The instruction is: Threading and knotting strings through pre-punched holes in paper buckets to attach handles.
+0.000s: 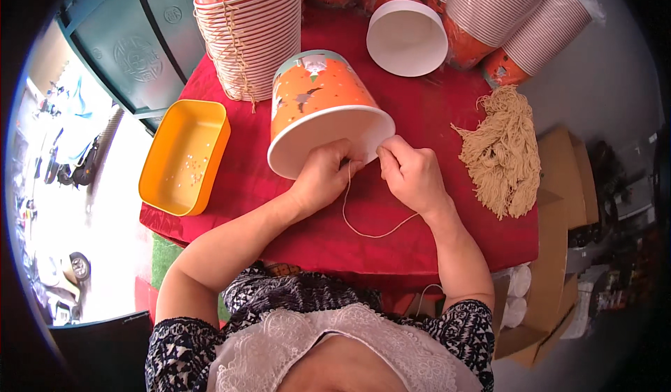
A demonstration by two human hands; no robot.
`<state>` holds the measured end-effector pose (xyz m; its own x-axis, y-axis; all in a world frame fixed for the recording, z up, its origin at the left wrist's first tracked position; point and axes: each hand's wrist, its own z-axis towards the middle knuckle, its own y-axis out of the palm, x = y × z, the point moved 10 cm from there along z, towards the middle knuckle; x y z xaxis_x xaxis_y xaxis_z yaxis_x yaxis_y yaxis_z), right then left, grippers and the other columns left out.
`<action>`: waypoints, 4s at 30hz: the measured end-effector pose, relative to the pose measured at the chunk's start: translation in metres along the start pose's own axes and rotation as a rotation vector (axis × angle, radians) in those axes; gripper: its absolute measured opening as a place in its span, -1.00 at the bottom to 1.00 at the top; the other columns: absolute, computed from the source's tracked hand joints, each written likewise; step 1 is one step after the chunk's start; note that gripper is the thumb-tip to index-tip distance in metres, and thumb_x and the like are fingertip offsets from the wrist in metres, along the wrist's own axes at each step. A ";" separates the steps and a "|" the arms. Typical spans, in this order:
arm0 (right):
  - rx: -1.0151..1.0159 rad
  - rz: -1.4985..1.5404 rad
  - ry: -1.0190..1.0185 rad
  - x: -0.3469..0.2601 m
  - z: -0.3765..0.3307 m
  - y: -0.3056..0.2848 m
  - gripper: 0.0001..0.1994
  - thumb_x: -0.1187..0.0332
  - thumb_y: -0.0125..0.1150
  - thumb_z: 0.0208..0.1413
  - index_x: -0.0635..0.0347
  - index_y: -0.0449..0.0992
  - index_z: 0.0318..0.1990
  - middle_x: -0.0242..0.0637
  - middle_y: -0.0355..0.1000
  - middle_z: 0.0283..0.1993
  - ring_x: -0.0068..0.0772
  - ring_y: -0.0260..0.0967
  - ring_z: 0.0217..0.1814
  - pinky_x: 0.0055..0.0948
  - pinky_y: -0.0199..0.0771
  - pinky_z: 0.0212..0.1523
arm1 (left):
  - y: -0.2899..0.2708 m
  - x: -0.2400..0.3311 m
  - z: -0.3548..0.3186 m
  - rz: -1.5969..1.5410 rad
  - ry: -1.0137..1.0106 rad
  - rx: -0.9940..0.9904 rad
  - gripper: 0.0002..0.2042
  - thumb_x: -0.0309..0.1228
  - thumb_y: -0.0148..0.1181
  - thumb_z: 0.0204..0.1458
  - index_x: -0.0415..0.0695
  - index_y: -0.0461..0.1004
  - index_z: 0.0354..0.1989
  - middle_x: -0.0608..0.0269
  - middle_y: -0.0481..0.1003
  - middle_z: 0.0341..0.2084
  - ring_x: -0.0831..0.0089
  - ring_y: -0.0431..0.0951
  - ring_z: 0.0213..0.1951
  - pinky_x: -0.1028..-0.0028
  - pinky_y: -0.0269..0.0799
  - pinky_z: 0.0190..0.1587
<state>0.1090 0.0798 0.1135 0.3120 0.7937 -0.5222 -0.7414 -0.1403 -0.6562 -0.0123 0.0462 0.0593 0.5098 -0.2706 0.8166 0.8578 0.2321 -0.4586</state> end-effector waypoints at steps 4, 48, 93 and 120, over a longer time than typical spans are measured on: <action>-0.081 -0.079 0.003 0.004 -0.005 0.016 -0.82 0.48 0.13 0.05 0.28 0.45 -0.17 -0.01 0.40 -0.65 0.04 0.45 -0.59 -0.06 0.46 -0.54 | 0.000 -0.001 -0.001 -0.024 -0.014 -0.006 -0.91 -0.57 0.26 -0.02 -0.26 0.48 -0.35 0.08 0.54 -0.45 0.25 0.55 -0.38 0.34 0.45 -0.29; 0.011 0.084 -0.035 0.011 -0.002 0.019 -0.93 0.54 0.18 0.04 0.30 0.52 -0.31 -0.09 0.51 -0.39 -0.17 0.51 -0.40 -0.31 0.49 -0.39 | 0.006 -0.019 0.006 -0.199 -0.200 -0.172 -0.92 -0.59 0.17 -0.01 -0.24 0.40 -0.36 0.28 0.47 -0.45 0.55 0.44 -0.36 0.54 0.40 -0.31; -0.156 0.262 -0.066 0.030 -0.001 0.034 -0.91 0.47 0.16 0.09 0.27 0.49 -0.26 -0.07 0.50 -0.29 -0.04 0.47 -0.21 -0.22 0.46 -0.18 | 0.010 0.025 -0.002 0.508 0.349 0.047 -0.81 -0.48 0.19 0.03 -0.20 0.29 -0.28 -0.04 0.48 -0.42 -0.03 0.52 -0.36 0.12 0.45 -0.38; -0.362 0.154 -0.095 0.027 -0.010 0.051 -0.93 0.57 0.12 -0.06 0.35 0.45 -0.38 0.04 0.38 -0.21 0.09 0.37 -0.10 -0.11 0.41 -0.08 | 0.006 -0.009 0.007 -0.240 -0.143 -0.225 -0.86 -0.48 0.20 0.10 -0.27 0.45 -0.45 0.37 0.46 -0.50 0.61 0.37 -0.41 0.54 0.34 -0.34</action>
<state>0.0851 0.0883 0.0605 0.1452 0.7958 -0.5879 -0.5127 -0.4477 -0.7326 -0.0125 0.0564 0.0513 0.2910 -0.1553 0.9440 0.9531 -0.0383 -0.3001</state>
